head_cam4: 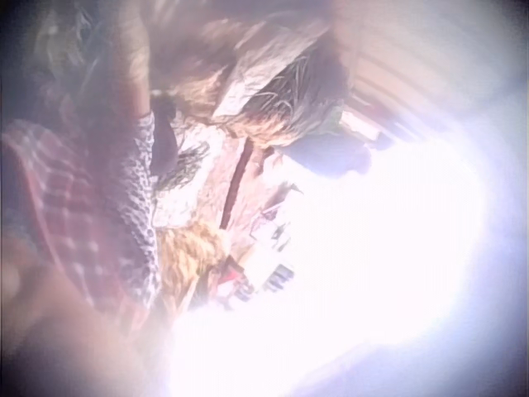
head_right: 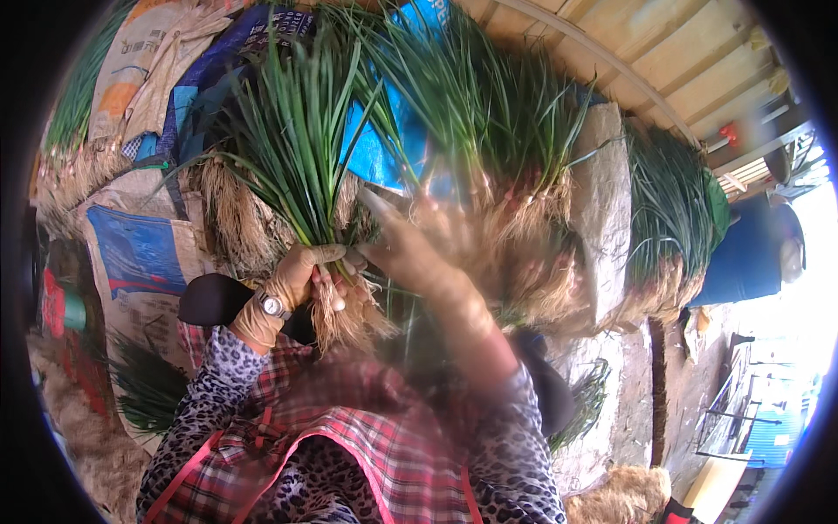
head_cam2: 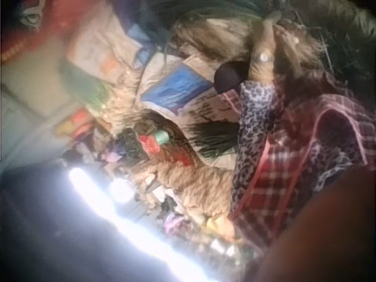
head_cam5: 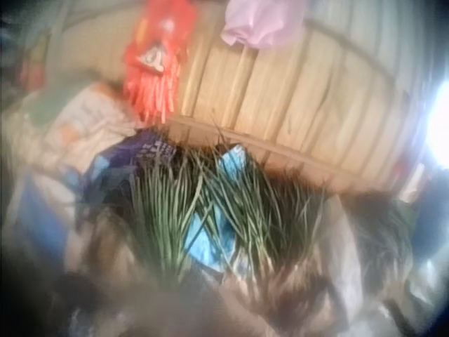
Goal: The person sits and repeatedly cleans bundles of green onions by hand, shaking off soil and debris from the roots. The cleaned onions are placed into a blue plastic bag, and the process continues with multiple bundles.
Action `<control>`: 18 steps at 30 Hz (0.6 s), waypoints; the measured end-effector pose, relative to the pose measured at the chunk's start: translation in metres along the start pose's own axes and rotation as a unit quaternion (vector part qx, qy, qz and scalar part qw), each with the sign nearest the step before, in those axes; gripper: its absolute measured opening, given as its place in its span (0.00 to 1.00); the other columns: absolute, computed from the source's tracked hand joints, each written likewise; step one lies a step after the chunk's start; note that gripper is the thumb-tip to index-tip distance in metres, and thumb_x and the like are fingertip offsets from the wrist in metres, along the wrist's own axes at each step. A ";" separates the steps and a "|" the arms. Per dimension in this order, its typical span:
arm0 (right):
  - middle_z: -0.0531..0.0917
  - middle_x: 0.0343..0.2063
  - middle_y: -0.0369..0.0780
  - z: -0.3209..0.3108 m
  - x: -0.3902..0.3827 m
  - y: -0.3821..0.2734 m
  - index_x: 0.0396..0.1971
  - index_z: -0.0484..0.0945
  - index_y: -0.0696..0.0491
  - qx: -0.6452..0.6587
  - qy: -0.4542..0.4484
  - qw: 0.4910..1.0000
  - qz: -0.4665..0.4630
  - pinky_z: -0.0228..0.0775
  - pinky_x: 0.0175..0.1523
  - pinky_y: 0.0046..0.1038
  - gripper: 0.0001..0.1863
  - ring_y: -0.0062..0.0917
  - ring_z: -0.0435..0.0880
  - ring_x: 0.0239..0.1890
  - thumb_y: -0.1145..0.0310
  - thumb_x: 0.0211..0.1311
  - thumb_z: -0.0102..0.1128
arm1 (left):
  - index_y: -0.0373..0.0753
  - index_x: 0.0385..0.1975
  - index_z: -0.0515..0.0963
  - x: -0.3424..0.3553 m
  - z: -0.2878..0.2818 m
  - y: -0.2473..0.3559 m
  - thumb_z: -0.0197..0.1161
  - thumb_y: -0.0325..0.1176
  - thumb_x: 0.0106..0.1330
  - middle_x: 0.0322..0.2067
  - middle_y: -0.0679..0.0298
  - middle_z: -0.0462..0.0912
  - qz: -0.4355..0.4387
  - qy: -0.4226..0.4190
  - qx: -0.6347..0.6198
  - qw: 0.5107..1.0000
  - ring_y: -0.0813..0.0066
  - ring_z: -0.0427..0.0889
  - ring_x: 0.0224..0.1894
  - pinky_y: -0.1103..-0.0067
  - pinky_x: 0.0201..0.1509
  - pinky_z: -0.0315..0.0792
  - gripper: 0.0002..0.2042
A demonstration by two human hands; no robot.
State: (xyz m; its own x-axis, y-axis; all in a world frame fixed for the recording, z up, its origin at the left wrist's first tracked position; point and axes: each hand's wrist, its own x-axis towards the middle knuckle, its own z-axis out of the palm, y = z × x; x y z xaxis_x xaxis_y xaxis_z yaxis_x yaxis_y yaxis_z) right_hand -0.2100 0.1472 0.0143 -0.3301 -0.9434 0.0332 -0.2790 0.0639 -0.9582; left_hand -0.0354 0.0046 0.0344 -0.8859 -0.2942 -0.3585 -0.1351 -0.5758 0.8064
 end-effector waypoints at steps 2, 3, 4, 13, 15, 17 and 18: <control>0.81 0.40 0.39 -0.005 0.014 0.005 0.47 0.75 0.57 -0.026 -0.068 0.995 0.075 0.77 0.41 0.23 0.14 0.21 0.81 0.38 0.78 0.60 0.54 | 0.28 0.32 0.80 0.002 0.006 0.003 0.61 0.34 0.62 0.27 0.54 0.84 0.011 0.025 0.031 0.999 0.71 0.78 0.16 0.82 0.18 0.71 0.12; 0.82 0.39 0.39 -0.005 0.010 -0.009 0.45 0.76 0.56 -0.041 -0.089 0.991 0.087 0.78 0.41 0.23 0.13 0.22 0.82 0.37 0.78 0.59 0.55 | 0.28 0.32 0.80 0.007 -0.012 -0.007 0.60 0.33 0.62 0.28 0.53 0.84 0.045 0.048 0.058 0.996 0.71 0.78 0.16 0.82 0.17 0.69 0.12; 0.82 0.39 0.40 -0.013 -0.004 -0.035 0.44 0.77 0.55 -0.013 -0.079 0.993 0.087 0.79 0.41 0.23 0.12 0.23 0.83 0.37 0.78 0.59 0.56 | 0.28 0.31 0.80 0.007 -0.014 -0.002 0.59 0.33 0.62 0.28 0.54 0.85 0.061 0.043 0.062 0.995 0.73 0.79 0.16 0.84 0.16 0.68 0.11; 0.84 0.28 0.38 0.034 -0.059 0.006 0.25 0.82 0.52 -0.465 0.069 0.875 0.119 0.78 0.33 0.25 0.02 0.22 0.83 0.32 0.73 0.49 0.62 | 0.37 0.33 0.73 0.004 -0.014 0.006 0.61 0.31 0.59 0.29 0.57 0.81 0.008 0.012 -0.059 0.998 0.73 0.78 0.28 0.78 0.33 0.75 0.07; 0.84 0.29 0.39 0.000 -0.085 0.000 0.26 0.81 0.51 -0.026 0.184 0.962 0.202 0.78 0.35 0.26 0.02 0.23 0.83 0.33 0.71 0.51 0.61 | 0.37 0.31 0.72 -0.001 -0.014 0.016 0.62 0.30 0.58 0.25 0.62 0.77 0.123 -0.023 -0.128 0.984 0.72 0.77 0.31 0.72 0.45 0.74 0.07; 0.84 0.31 0.40 -0.016 -0.083 -0.016 0.30 0.80 0.52 0.077 0.229 0.944 0.223 0.78 0.37 0.26 0.05 0.25 0.83 0.34 0.70 0.53 0.61 | 0.38 0.33 0.72 0.000 -0.016 0.018 0.64 0.30 0.57 0.25 0.62 0.77 0.142 -0.019 -0.159 0.977 0.72 0.77 0.29 0.72 0.46 0.74 0.09; 0.84 0.32 0.41 -0.022 -0.081 -0.039 0.33 0.80 0.53 0.035 0.254 0.939 0.231 0.78 0.38 0.27 0.06 0.26 0.83 0.35 0.71 0.54 0.60 | 0.38 0.34 0.72 0.007 -0.007 0.017 0.65 0.30 0.58 0.27 0.60 0.79 0.119 -0.030 -0.145 0.982 0.71 0.78 0.30 0.73 0.43 0.74 0.09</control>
State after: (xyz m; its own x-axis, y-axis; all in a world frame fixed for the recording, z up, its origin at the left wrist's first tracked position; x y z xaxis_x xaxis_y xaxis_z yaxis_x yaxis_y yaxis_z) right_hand -0.1925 0.2283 0.0549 -0.7935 -0.5423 -0.2761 0.0533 0.3902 -0.9192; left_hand -0.0413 -0.0126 0.0427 -0.9030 -0.4060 -0.1405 0.2034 -0.6920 0.6927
